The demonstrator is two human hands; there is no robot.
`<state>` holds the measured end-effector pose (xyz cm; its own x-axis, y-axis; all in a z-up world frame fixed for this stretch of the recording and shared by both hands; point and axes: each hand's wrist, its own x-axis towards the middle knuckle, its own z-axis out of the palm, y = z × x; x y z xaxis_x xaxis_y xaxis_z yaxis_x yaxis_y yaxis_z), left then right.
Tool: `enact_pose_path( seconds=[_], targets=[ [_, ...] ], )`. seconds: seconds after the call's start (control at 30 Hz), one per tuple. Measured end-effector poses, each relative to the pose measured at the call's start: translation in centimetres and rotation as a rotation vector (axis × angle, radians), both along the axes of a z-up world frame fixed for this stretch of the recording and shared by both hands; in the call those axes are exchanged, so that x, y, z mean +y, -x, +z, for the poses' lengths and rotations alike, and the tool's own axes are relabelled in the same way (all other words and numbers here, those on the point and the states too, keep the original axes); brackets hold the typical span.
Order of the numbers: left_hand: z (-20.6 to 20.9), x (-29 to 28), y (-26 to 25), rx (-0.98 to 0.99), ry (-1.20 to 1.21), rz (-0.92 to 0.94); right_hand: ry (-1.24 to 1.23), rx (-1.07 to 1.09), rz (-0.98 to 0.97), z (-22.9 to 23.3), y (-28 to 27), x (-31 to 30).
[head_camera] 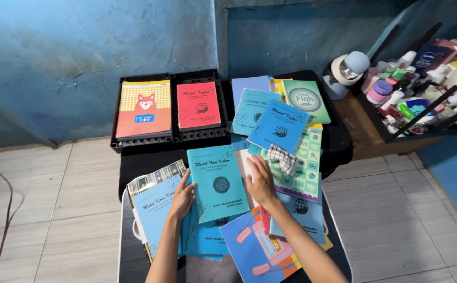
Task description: The person wipes the covers of several notebooks with a small cloth, handling them one at a time. The person places the wiped notebooks into a black plastic crate.
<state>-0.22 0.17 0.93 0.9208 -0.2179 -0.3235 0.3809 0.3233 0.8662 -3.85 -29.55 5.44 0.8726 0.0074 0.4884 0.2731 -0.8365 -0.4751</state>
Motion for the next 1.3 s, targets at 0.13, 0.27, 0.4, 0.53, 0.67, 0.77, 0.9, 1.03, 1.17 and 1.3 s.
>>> enact_pose_path(
  seconds=[0.13, 0.27, 0.4, 0.53, 0.67, 0.77, 0.9, 1.03, 1.17, 1.3],
  targets=[
    [-0.6, 0.1, -0.1, -0.022, 0.073, 0.008, -0.092, 0.149, 0.115, -1.0, 1.5, 3.1],
    [-1.0, -0.2, 0.1, -0.047, 0.116, 0.039, -0.104, 0.232, 0.148, -2.1, 2.4, 5.0],
    [-1.1, -0.7, 0.4, -0.069, 0.217, 0.086, -0.105, 0.261, 0.169, -2.8, 3.1, 6.5],
    [-0.8, -1.2, 0.2, -0.093, 0.272, 0.099, -0.079, 0.343, 0.183, -1.2, 4.3, 7.5],
    [-0.1, -1.7, 0.0, -0.109, 0.327, 0.102, -0.022, 0.443, 0.220, 2.5, 5.9, 8.7],
    [0.8, -2.1, 0.2, -0.124, 0.348, 0.110, 0.111, 0.522, 0.200, 4.7, 6.7, 9.8],
    [2.4, -2.9, 0.4, -0.110, 0.316, 0.137, 0.192, 0.436, 0.163, 5.4, 7.0, 10.8],
    [4.1, -3.9, 0.6, -0.087, 0.260, 0.150, 0.277, 0.214, 0.152, 4.9, 6.2, 10.6],
    [4.9, -4.0, 0.7, -0.087, 0.273, 0.110, 0.239, 0.361, 0.090, 5.6, 4.8, 8.8],
    [4.2, -3.8, 0.7, -0.102, 0.284, 0.059, 0.142, 0.214, 0.067, 7.3, 3.9, 6.7]
  ],
)
